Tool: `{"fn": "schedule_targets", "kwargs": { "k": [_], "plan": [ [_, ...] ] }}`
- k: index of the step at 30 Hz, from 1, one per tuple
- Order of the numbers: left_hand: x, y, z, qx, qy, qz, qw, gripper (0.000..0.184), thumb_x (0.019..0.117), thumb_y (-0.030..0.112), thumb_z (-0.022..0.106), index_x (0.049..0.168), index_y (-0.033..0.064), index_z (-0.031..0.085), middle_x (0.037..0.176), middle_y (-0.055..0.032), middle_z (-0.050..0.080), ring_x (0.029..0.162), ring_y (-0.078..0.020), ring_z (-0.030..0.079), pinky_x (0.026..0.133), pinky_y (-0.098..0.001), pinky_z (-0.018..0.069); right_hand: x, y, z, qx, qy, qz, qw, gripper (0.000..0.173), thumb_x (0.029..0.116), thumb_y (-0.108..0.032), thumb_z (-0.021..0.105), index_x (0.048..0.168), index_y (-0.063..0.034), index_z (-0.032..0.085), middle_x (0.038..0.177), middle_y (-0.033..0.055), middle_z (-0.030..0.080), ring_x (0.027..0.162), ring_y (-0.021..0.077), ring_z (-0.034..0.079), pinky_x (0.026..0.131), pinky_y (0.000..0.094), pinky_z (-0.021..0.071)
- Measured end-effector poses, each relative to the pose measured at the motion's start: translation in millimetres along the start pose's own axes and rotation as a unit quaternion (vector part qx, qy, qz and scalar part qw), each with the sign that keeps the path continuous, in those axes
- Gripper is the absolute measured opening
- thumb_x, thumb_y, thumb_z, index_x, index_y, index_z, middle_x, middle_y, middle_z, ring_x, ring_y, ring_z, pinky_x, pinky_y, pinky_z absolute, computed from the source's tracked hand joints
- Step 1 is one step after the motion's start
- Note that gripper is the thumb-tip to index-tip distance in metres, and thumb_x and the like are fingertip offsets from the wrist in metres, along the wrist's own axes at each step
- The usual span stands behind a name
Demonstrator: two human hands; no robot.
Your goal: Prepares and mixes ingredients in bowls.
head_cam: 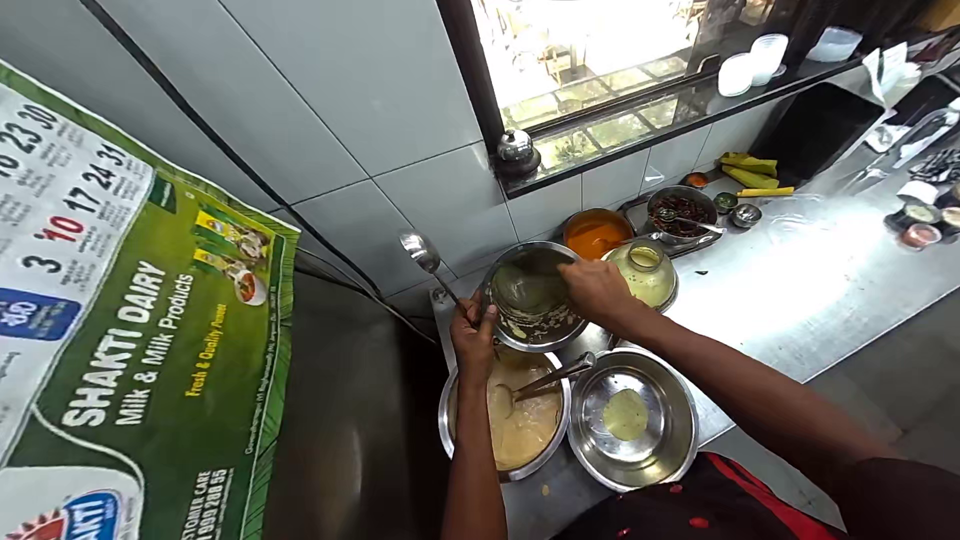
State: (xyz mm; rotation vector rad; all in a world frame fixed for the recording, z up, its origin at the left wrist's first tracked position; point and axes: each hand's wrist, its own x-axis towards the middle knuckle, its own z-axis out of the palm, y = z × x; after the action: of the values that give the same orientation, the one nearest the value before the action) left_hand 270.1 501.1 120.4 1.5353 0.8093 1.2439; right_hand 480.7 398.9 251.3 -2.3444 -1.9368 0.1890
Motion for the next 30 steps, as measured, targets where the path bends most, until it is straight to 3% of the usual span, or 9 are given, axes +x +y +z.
{"fn": "schedule_targets", "kwargs": {
  "k": [3, 6, 8, 11, 14, 16, 22, 26, 30],
  "plan": [
    [1, -2, -1, -0.016, -0.006, -0.001, 1.000, 0.022, 0.0953, 0.006, 0.070, 0.098, 0.0127, 0.049, 0.115, -0.0013, 0.065, 0.091, -0.0076, 0.061, 0.078, -0.0267, 0.0535, 15, -7, 3, 0.040, 0.019, 0.038, 0.998, 0.016, 0.0993, -0.016, 0.055, 0.099, -0.0059, 0.068, 0.090, 0.0171, 0.070, 0.087, 0.0383, 0.070, 0.065, 0.0546, 0.0543],
    [4, -5, -3, -0.023, -0.006, -0.005, 1.000, 0.024, 0.0941, 0.006, 0.071, 0.094, 0.0146, 0.048, 0.103, -0.0001, 0.063, 0.081, -0.0073, 0.058, 0.068, -0.0248, 0.0521, 19, -18, 23, 0.119, -0.055, 0.047, 0.990, 0.017, 0.0975, -0.020, 0.060, 0.100, -0.0065, 0.069, 0.096, 0.0180, 0.070, 0.094, 0.0394, 0.069, 0.072, 0.0595, 0.0546],
    [5, -5, -6, -0.022, -0.010, -0.007, 1.000, 0.025, 0.0943, 0.006, 0.071, 0.094, 0.0152, 0.048, 0.103, 0.0008, 0.064, 0.081, -0.0065, 0.059, 0.069, -0.0240, 0.0521, 16, -25, 32, 0.131, -0.094, 0.039, 0.986, 0.016, 0.0974, -0.020, 0.059, 0.098, -0.0072, 0.068, 0.094, 0.0171, 0.070, 0.094, 0.0381, 0.069, 0.072, 0.0583, 0.0540],
    [3, -2, -6, -0.014, -0.012, -0.005, 1.000, 0.027, 0.0933, 0.004, 0.071, 0.093, 0.0158, 0.047, 0.102, 0.0017, 0.063, 0.079, -0.0046, 0.057, 0.067, -0.0220, 0.0503, 11, -26, 29, 0.058, -0.107, -0.025, 0.992, 0.014, 0.0956, -0.015, 0.059, 0.093, -0.0045, 0.068, 0.089, 0.0167, 0.069, 0.089, 0.0375, 0.070, 0.068, 0.0563, 0.0536],
    [5, 2, -4, -0.004, -0.023, 0.001, 1.000, 0.023, 0.0952, 0.003, 0.069, 0.097, 0.0117, 0.047, 0.123, -0.0021, 0.067, 0.093, -0.0068, 0.064, 0.075, -0.0250, 0.0536, 10, -23, 9, -0.066, -0.091, -0.106, 0.988, 0.014, 0.0975, -0.007, 0.056, 0.093, -0.0008, 0.068, 0.087, 0.0183, 0.068, 0.083, 0.0386, 0.068, 0.065, 0.0545, 0.0526],
    [6, 4, -3, 0.012, -0.032, 0.012, 0.999, 0.022, 0.0963, 0.003, 0.067, 0.098, 0.0103, 0.046, 0.128, -0.0031, 0.066, 0.094, -0.0073, 0.065, 0.076, -0.0257, 0.0536, 10, -17, -3, -0.121, -0.045, -0.134, 0.982, 0.013, 0.0953, -0.003, 0.058, 0.090, 0.0007, 0.069, 0.085, 0.0182, 0.067, 0.080, 0.0368, 0.067, 0.063, 0.0515, 0.0509],
    [12, 7, 0, 0.001, -0.028, 0.021, 0.999, 0.023, 0.0954, -0.001, 0.065, 0.101, 0.0106, 0.047, 0.116, 0.0000, 0.066, 0.085, -0.0031, 0.059, 0.074, -0.0215, 0.0506, 15, -9, -6, -0.113, 0.056, -0.109, 0.986, 0.012, 0.0949, -0.002, 0.056, 0.090, -0.0017, 0.068, 0.082, 0.0173, 0.066, 0.075, 0.0359, 0.067, 0.058, 0.0491, 0.0502],
    [19, 11, 0, 0.004, -0.034, 0.008, 0.999, 0.022, 0.0958, 0.000, 0.066, 0.112, 0.0036, 0.052, 0.125, -0.0059, 0.067, 0.099, -0.0083, 0.064, 0.086, -0.0263, 0.0541, 13, -7, 3, -0.128, -0.007, -0.127, 0.983, 0.013, 0.0942, -0.002, 0.058, 0.086, -0.0013, 0.068, 0.081, 0.0178, 0.067, 0.076, 0.0368, 0.067, 0.059, 0.0515, 0.0506],
    [19, 16, 2, 0.052, -0.036, 0.013, 0.998, 0.024, 0.0970, 0.008, 0.067, 0.120, 0.0020, 0.060, 0.109, -0.0067, 0.064, 0.091, -0.0107, 0.060, 0.082, -0.0282, 0.0523, 1, -6, -18, -0.143, -0.013, -0.098, 0.985, 0.013, 0.0940, -0.001, 0.057, 0.088, -0.0008, 0.069, 0.083, 0.0183, 0.067, 0.077, 0.0371, 0.067, 0.061, 0.0511, 0.0504]
  ]
}}
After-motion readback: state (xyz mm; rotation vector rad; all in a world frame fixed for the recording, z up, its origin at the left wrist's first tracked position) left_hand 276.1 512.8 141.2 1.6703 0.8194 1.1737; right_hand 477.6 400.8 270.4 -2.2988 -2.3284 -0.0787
